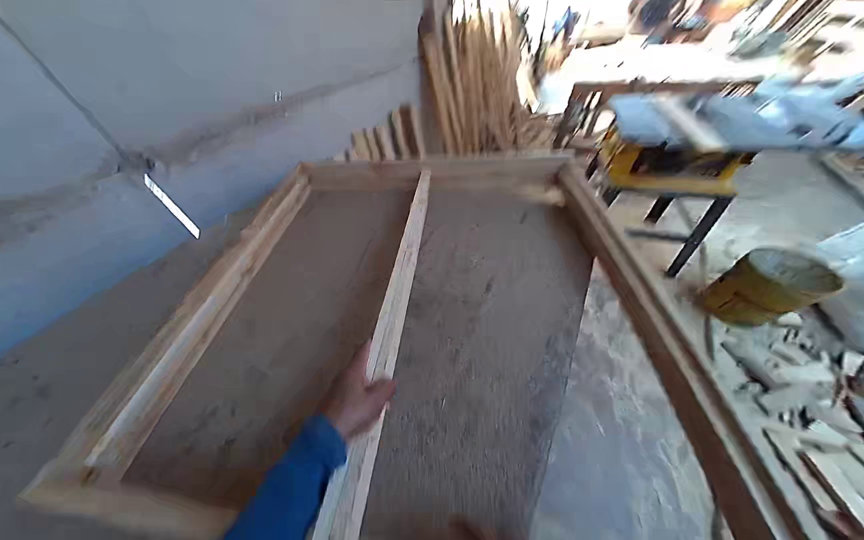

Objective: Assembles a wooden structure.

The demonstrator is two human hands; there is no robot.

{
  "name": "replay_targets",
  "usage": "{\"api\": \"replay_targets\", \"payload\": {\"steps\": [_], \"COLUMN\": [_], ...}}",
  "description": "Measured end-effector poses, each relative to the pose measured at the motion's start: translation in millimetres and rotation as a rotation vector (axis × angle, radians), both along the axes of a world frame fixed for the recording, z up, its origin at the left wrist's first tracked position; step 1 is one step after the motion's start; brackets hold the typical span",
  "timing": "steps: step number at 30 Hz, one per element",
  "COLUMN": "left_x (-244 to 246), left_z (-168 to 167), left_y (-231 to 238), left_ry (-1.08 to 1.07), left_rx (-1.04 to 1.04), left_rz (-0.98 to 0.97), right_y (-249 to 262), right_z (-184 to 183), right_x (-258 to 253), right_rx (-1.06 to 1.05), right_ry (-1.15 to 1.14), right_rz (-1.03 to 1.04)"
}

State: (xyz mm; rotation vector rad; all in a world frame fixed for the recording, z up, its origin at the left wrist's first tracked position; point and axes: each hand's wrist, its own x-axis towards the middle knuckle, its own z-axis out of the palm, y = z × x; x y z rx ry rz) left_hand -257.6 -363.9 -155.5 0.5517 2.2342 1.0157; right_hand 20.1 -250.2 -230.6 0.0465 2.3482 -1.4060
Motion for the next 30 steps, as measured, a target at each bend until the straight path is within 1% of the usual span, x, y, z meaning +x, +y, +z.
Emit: {"api": "replay_targets", "payload": {"steps": [1,2,5,6,10,13,15,18,22,27,30], "left_x": [11.2,16.6,17.1,15.4,16.9,18.2,21.0,21.3,15.3,12.6,14.9], "left_z": [10.6,15.8,12.8,13.2,15.6,13.4,13.9,16.4,24.9,7.6,0.6], "left_y": [-7.1,-11.7,-19.5,-18.2,-19.0,-18.7,-16.2,-11.1,-11.1,-10.8,-12.1], "left_ry": [-0.007,-0.015,-0.061,-0.083,-0.126,-0.130,-0.139,-0.136,-0.122,-0.051,-0.031], "left_rx": [-0.012,-0.002,0.062,0.103,0.146,0.173,0.194,0.208,0.183,0.194,0.185], "left_rz": [0.003,-0.003,-0.003,0.003,0.034,0.028,0.036,0.029,0.025,0.003,-0.007], "right_y": [-6.9,-9.5,-13.5,-11.0,-4.0,-2.5,-2.7,-2.9,-5.6,-3.0,-5.8], "right_z": [7.3,9.1,-12.7,-13.9,4.7,2.9,1.4,-0.9,-8.2,-3.0,-14.2], "right_x": [7.6,9.5,3.1,2.1,2.1,5.6,7.8,6.8,7.7,2.8,2.5], "right_rx": [0.016,0.025,-0.062,-0.096,-0.203,-0.309,-0.339,-0.354,-0.339,-0.295,-0.363], "right_ry": [-0.038,-0.037,-0.081,-0.121,-0.195,-0.132,-0.095,-0.071,-0.120,-0.159,-0.177], "right_rz": [-0.009,0.031,0.181,0.218,0.334,0.332,0.324,0.340,0.365,0.427,0.440]}}
